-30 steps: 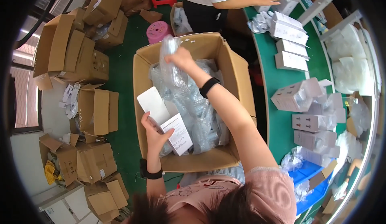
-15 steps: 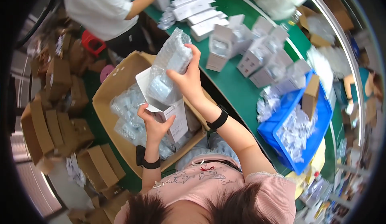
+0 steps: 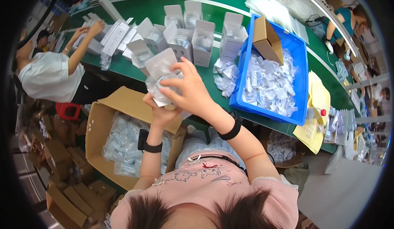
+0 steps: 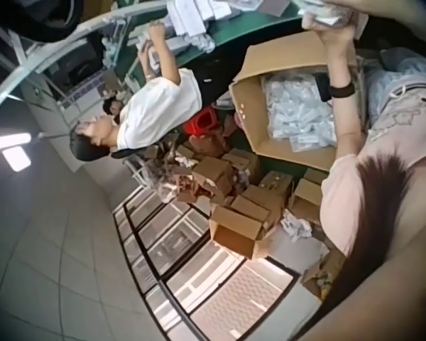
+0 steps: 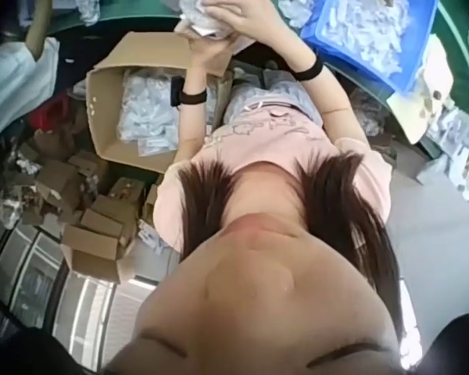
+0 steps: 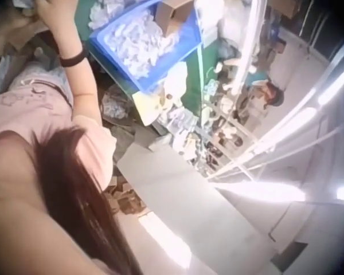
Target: The person repeatedly packs items by hand, taking a box from the table, retrieving a bubble-wrapped object from a large carton, and sliding it into the box. They then fold the box flaps closed and place the finished package onto the green workbench alongside other completed boxes.
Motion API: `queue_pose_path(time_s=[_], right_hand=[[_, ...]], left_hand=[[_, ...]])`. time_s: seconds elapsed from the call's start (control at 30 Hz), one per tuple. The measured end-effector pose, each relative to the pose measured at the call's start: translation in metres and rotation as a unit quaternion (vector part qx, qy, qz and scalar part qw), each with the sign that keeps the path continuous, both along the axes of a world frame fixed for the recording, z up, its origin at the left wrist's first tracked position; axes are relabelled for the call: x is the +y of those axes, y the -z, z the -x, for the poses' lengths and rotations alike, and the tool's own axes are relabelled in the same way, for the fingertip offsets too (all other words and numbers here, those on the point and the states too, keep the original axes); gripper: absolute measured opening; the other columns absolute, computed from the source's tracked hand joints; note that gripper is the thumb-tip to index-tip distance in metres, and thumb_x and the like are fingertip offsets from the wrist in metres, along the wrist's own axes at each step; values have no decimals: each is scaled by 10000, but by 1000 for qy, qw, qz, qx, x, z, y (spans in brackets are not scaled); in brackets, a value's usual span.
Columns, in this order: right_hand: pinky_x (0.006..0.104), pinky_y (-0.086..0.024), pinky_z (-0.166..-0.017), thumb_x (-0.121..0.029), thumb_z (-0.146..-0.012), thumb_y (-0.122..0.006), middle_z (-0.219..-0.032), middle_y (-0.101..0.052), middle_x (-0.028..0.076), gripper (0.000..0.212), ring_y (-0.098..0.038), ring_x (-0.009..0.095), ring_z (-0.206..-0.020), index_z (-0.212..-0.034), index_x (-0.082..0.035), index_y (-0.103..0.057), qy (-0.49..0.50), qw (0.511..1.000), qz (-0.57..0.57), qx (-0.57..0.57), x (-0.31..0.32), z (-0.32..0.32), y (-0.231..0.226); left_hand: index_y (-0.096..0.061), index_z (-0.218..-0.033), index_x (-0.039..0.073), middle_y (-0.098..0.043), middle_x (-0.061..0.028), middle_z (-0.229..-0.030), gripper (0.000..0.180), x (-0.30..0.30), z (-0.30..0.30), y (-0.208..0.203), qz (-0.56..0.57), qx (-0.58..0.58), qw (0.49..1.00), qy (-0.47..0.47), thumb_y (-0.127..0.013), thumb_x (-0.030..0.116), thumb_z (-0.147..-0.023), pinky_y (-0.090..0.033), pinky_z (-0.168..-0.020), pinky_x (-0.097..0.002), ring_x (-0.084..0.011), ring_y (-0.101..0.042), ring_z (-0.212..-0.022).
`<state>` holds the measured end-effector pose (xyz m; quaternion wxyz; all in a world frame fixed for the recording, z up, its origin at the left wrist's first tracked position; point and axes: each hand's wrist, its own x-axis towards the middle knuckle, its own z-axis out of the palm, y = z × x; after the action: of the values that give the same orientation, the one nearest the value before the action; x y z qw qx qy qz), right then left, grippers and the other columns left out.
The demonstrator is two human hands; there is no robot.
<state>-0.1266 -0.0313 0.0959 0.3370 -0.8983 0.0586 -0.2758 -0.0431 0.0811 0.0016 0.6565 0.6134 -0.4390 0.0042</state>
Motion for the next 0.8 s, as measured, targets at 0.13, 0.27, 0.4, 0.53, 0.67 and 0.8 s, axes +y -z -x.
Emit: queue_pose_path(time_s=[0.13, 0.27, 0.4, 0.53, 0.67, 0.8], right_hand=[[344, -365, -901, -166, -784, -577, -1102, -466, 118, 243, -459, 264, -1064, -1009, -84, -621, 58, 964, -256, -44, -25, 16, 36], [351, -463, -759, -101, -765, -562, -962, -564, 153, 192, -563, 254, -928, -926, -14, -620, 208, 965, -157, 31, -74, 30, 73], [370, -484, -705, -30, -704, -545, -819, -614, 173, 165, -599, 323, -789, -840, -21, -639, 150, 936, 120, 296, -130, 10, 67], [394, -491, -693, -56, -707, -553, -816, -623, 174, 190, -609, 326, -800, -875, -21, -636, -24, 802, 246, 543, -171, -26, 93], [414, -483, -713, -91, -709, -563, -865, -623, 151, 217, -606, 311, -835, -904, -31, -636, -112, 729, 275, 617, -191, -26, 160], [401, -489, -710, -105, -724, -554, -895, -626, 119, 191, -596, 292, -874, -881, -52, -650, -95, 738, 338, 576, -189, -17, 195]], left_hand=[[-197, -1017, 119, -339, -220, -1175, 776, -38, -27, 6, 22, -72, 997, 28, -809, 84, -541, -390, -858, -410, -320, -454, -1057], [-197, -1007, 117, -326, -230, -1202, 779, -67, -49, 43, -45, -41, 998, 29, -812, 75, -531, -370, -889, -401, -325, -428, -1090], [-194, -1004, 119, -318, -212, -1212, 789, -70, -55, 82, -122, 25, 990, 61, -820, 81, -526, -345, -911, -381, -292, -392, -1111], [-219, -1021, 97, -277, -229, -1276, 755, -66, -62, 78, -119, 38, 989, 73, -804, 89, -544, -345, -917, -384, -323, -389, -1133], [-337, -1006, 49, -268, -240, -1305, 583, -64, -56, 36, -137, -19, 990, 34, -758, 93, -604, -361, -905, -387, -355, -405, -1131], [-480, -877, 5, -299, -236, -1286, 313, -56, -57, 19, -192, -90, 977, 9, -700, 81, -666, -385, -868, -376, -368, -441, -1087]])
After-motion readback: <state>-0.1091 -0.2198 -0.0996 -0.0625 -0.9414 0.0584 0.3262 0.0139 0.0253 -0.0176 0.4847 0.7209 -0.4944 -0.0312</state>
